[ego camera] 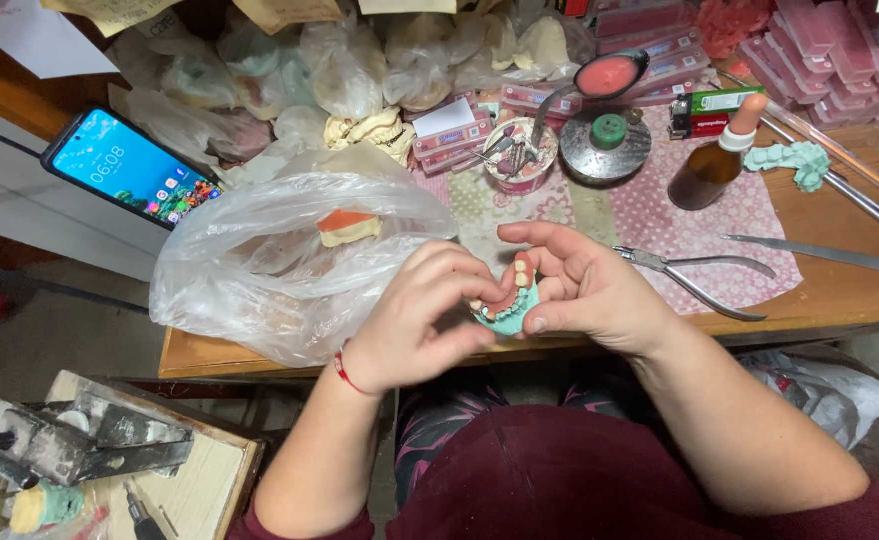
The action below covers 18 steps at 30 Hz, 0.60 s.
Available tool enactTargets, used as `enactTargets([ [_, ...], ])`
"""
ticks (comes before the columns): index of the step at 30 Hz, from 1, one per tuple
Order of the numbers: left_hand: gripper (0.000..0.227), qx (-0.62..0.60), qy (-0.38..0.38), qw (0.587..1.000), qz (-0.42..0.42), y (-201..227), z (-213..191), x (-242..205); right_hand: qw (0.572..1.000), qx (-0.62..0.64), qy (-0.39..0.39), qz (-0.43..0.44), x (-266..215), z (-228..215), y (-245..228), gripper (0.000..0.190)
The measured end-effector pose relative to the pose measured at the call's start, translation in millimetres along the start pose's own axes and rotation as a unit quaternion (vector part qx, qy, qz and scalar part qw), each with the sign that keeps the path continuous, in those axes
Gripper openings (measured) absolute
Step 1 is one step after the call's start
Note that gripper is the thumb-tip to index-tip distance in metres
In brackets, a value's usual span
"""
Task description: The person assembles a dental prosthesis by placing a pink gum piece into a green mold and adjusting it with their fingers. They then use a metal tool to refine the edges and apply a substance from a small bottle to the prosthesis before placing it into a plastic bag.
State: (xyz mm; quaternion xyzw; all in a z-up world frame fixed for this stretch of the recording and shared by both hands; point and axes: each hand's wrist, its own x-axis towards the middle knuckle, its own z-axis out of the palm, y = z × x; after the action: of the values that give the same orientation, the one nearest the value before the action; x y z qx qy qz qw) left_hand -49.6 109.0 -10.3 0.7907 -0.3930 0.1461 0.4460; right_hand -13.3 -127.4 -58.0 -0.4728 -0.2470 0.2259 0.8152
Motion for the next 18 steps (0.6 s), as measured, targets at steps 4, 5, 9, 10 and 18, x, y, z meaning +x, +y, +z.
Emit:
enactTargets([
  [4, 0.053, 0.195, 0.097, 0.976, 0.016, 24, 25, -1, 0.999, 0.022, 0.028, -0.022, -3, -12, 9, 0.093],
  [5, 0.053, 0.195, 0.097, 0.976, 0.015, 26, 30, -2, 0.999, 0.022, 0.028, -0.022, -4, -15, 13, 0.093],
  [9, 0.034, 0.193, 0.141, 0.971, -0.005, 25, 41, -5, 0.995, -0.039, 0.046, -0.076, -9, -23, 23, 0.088],
  [10, 0.031, 0.160, 0.145, 0.976, -0.006, 22, 43, -4, 0.988, -0.098, 0.060, -0.105, -12, -24, 24, 0.087],
  [18, 0.022, 0.049, 0.156, 0.986, -0.004, 36, 28, -3, 0.911, -0.290, 0.022, -0.291, -8, 7, -9, 0.050],
])
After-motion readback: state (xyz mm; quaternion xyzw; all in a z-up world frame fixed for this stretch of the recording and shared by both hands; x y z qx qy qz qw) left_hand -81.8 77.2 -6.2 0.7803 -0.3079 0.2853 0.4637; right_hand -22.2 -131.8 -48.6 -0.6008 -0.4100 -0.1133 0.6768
